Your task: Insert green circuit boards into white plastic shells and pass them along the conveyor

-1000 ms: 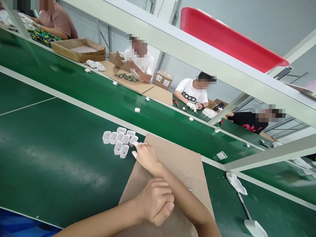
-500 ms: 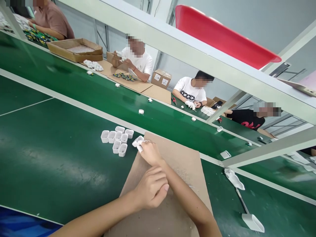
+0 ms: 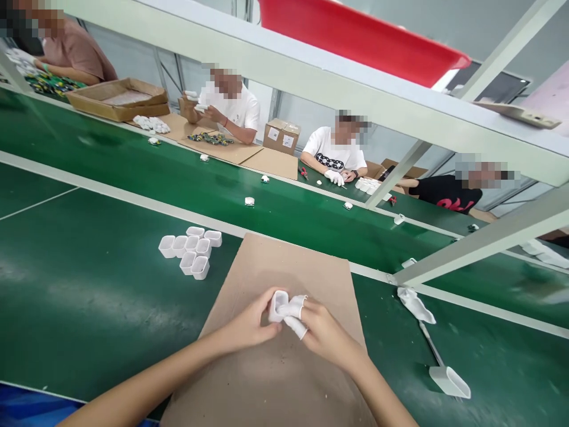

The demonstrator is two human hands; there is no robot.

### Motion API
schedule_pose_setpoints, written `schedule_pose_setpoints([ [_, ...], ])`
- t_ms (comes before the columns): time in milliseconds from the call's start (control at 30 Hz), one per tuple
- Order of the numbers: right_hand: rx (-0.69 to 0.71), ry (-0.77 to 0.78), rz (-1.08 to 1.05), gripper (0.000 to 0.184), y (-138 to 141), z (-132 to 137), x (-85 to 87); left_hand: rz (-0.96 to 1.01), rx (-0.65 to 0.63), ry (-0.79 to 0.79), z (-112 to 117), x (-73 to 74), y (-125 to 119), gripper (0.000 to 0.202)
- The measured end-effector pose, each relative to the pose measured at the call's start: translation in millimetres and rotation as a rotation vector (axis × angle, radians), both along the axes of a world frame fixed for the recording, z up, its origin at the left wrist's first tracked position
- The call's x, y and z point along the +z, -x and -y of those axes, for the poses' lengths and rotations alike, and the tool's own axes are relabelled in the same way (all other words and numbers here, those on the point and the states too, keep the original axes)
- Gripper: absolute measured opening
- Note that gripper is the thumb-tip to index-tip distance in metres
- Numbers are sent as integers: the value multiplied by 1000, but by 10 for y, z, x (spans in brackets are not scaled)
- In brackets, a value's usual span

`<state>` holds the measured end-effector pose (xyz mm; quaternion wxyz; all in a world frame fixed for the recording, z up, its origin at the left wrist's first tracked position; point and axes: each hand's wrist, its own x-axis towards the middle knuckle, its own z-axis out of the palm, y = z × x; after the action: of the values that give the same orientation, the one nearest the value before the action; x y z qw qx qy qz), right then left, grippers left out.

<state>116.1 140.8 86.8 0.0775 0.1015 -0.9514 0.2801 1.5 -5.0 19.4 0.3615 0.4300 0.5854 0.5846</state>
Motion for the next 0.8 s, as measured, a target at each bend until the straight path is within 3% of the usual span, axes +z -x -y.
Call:
schedule_pose_setpoints([
  [100,-4,82,100,27,23,-85,56,36,-17,66,-29,-9,-67,28],
  [200,-312,46,161,25,364,-302,119,32,48,87,-53,-16,-98,26],
  [267,-476,9,147,26,790,-471,118,35,84,86,-56,-30,-105,28],
  [400,-611,-37,203,34,1884,-705,-25,26,71,53,-24,-74,-105,41],
  [567,-734,-79,299,34,2954,-701,-258,-13,15,23,-5,-172,-53,59],
  [700,-751,-19,293,34,3306,-647,-360,-116,50,-2,-48,-331,-9,62],
  [800,-709,103,264,33,3285,-676,-401,-114,95,-106,-45,-373,-14,63],
])
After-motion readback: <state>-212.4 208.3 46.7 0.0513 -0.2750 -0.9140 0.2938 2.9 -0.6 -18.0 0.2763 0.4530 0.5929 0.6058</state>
